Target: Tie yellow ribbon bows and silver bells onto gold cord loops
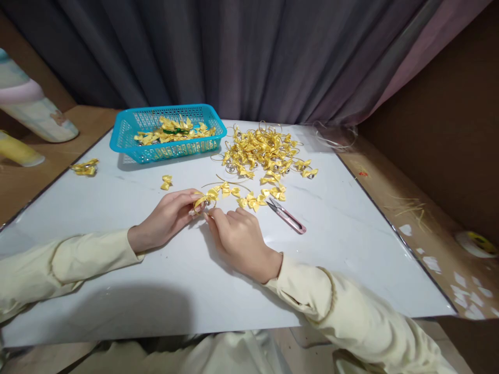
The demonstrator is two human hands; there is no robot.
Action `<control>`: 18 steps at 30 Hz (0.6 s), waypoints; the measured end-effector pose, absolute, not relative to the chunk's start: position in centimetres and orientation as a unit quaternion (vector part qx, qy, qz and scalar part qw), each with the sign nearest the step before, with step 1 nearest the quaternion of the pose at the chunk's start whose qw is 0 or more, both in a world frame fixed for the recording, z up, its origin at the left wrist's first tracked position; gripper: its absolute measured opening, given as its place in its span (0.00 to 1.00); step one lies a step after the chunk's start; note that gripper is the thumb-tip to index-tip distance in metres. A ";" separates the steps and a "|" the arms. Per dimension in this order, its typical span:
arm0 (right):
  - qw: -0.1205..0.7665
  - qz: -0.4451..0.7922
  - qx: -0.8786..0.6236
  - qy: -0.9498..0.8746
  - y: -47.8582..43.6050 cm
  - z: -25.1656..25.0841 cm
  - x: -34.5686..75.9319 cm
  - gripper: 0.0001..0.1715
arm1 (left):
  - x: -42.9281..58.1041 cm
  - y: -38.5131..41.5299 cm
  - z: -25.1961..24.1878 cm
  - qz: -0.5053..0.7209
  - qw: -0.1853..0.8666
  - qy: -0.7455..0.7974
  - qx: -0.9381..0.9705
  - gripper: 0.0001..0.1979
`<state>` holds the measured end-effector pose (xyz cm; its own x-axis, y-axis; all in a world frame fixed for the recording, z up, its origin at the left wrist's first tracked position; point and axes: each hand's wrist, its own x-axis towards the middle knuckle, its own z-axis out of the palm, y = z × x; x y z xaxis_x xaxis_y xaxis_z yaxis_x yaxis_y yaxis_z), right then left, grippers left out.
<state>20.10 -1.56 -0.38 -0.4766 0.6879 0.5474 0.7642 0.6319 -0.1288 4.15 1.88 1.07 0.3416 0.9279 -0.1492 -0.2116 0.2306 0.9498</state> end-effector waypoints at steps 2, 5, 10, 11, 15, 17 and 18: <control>0.285 -0.077 -0.415 -0.861 -1.6 -0.4 20.2 0.14 | 4.0 2.0 0.9 0.413 0.672 0.397 0.470 0.08; 0.273 -0.106 -0.396 -0.871 -1.6 -0.4 20.3 0.15 | 3.8 2.1 0.5 0.400 0.649 0.409 0.501 0.09; 0.256 -0.198 -0.350 -0.879 -1.5 -0.3 19.8 0.14 | 3.8 2.1 0.2 0.384 0.595 0.418 0.569 0.11; 0.251 -0.216 -0.344 -0.879 -1.5 -0.3 19.7 0.14 | 3.9 2.1 0.2 0.381 0.584 0.418 0.582 0.11; 0.230 -0.264 -0.348 -0.870 -1.2 -0.5 19.6 0.12 | 4.0 1.8 0.2 0.370 0.553 0.404 0.628 0.11; 0.221 -0.266 -0.353 -0.869 -1.2 -0.5 19.7 0.11 | 4.0 1.7 0.1 0.368 0.540 0.399 0.643 0.11; 0.216 -0.262 -0.355 -0.871 -1.1 -0.4 19.7 0.11 | 3.9 1.7 0.0 0.366 0.533 0.402 0.649 0.11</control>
<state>19.71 -1.15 -0.44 -0.6544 0.5063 0.5616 0.7319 0.6105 0.3025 3.93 1.72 0.04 0.4093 0.9112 0.0462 0.1315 -0.1090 0.9853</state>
